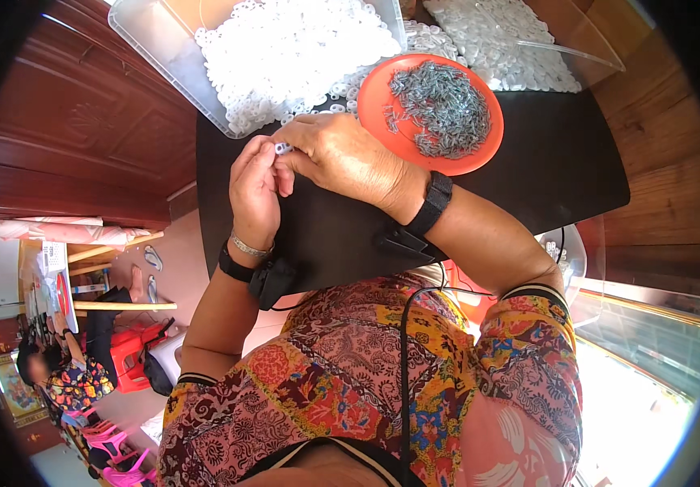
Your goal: Assembling small white plastic parts by inserting tiny metal components into them by hand.
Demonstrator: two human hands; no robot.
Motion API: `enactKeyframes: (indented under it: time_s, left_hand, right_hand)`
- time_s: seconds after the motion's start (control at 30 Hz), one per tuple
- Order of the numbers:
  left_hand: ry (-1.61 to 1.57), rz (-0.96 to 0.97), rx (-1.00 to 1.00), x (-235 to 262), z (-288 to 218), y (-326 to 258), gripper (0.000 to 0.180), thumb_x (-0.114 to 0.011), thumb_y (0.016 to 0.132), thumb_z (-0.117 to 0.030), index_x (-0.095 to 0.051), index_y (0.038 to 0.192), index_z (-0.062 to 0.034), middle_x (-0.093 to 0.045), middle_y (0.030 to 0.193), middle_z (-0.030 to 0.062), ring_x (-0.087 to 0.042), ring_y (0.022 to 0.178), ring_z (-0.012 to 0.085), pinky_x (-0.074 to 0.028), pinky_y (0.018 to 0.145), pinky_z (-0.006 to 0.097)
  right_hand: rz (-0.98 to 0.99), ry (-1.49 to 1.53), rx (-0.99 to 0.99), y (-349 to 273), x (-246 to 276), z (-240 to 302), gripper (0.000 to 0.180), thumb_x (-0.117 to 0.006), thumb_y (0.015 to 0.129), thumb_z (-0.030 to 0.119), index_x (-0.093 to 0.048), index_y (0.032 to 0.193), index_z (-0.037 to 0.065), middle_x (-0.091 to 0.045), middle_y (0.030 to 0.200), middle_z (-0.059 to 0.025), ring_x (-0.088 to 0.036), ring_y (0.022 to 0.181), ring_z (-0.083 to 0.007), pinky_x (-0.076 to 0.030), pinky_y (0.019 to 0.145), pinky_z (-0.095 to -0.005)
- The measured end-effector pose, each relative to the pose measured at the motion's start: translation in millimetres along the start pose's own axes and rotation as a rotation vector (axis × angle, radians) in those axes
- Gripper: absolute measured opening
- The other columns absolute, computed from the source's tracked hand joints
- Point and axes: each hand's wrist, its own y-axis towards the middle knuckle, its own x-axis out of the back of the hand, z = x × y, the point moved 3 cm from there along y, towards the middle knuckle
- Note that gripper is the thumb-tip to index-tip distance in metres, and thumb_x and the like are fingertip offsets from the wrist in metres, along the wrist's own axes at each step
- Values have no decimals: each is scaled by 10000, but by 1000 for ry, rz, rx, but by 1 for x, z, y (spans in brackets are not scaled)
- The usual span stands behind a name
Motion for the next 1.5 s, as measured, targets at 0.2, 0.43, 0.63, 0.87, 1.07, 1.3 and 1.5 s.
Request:
enactKeyframes:
  time_s: [0.2,0.43,0.63,0.87,1.07,1.3,1.5]
  left_hand:
    - [21,-49,-48,-7,0,-7,222,-453,949,-188,-525,808,-32,-466,627,-10,-401,493,46,-299,443,191]
    - [63,-124,-102,-7,-7,-15,240,-414,952,-201,-530,822,-36,-486,619,-11,-406,491,40,-308,438,179]
    - [31,-176,-104,-11,-10,-18,250,-402,961,-206,-526,812,-48,-490,610,-19,-394,473,31,-309,427,177]
    - [-68,-108,-53,-7,-7,-10,251,-412,953,-203,-530,799,-44,-447,561,-12,-386,441,52,-298,417,192]
    - [-36,-5,-87,0,-12,-4,208,-409,940,-178,-516,832,-35,-449,607,8,-387,463,79,-301,434,205]
    - [-27,-43,-47,7,-14,-3,227,-428,928,-215,-513,811,-40,-434,601,-4,-383,470,66,-293,435,194]
    - [55,-16,-75,4,-16,-6,256,-424,940,-226,-526,804,-36,-437,579,-12,-388,470,56,-290,435,188]
  right_hand:
    - [42,-72,33,-5,0,7,199,-660,784,110,-616,966,44,-643,830,-125,-641,744,-300,-519,648,-366]
    - [28,-180,80,-5,-5,21,242,-643,793,142,-591,999,27,-634,788,-102,-639,685,-269,-516,582,-360]
    - [58,-278,106,-3,-2,31,245,-651,780,139,-573,974,12,-625,764,-94,-642,670,-252,-514,548,-354]
    - [-50,-53,60,0,-3,19,216,-657,801,146,-630,975,22,-648,828,-127,-642,721,-302,-519,634,-361]
    - [-16,119,3,6,2,17,323,-705,758,75,-631,1072,57,-630,790,-103,-624,692,-258,-491,624,-326]
    - [-1,242,-108,6,1,15,243,-672,794,81,-626,1030,46,-649,862,-131,-657,757,-282,-521,645,-323]
    - [13,172,-81,5,0,16,247,-659,799,74,-619,1040,49,-646,883,-132,-654,762,-291,-522,642,-334]
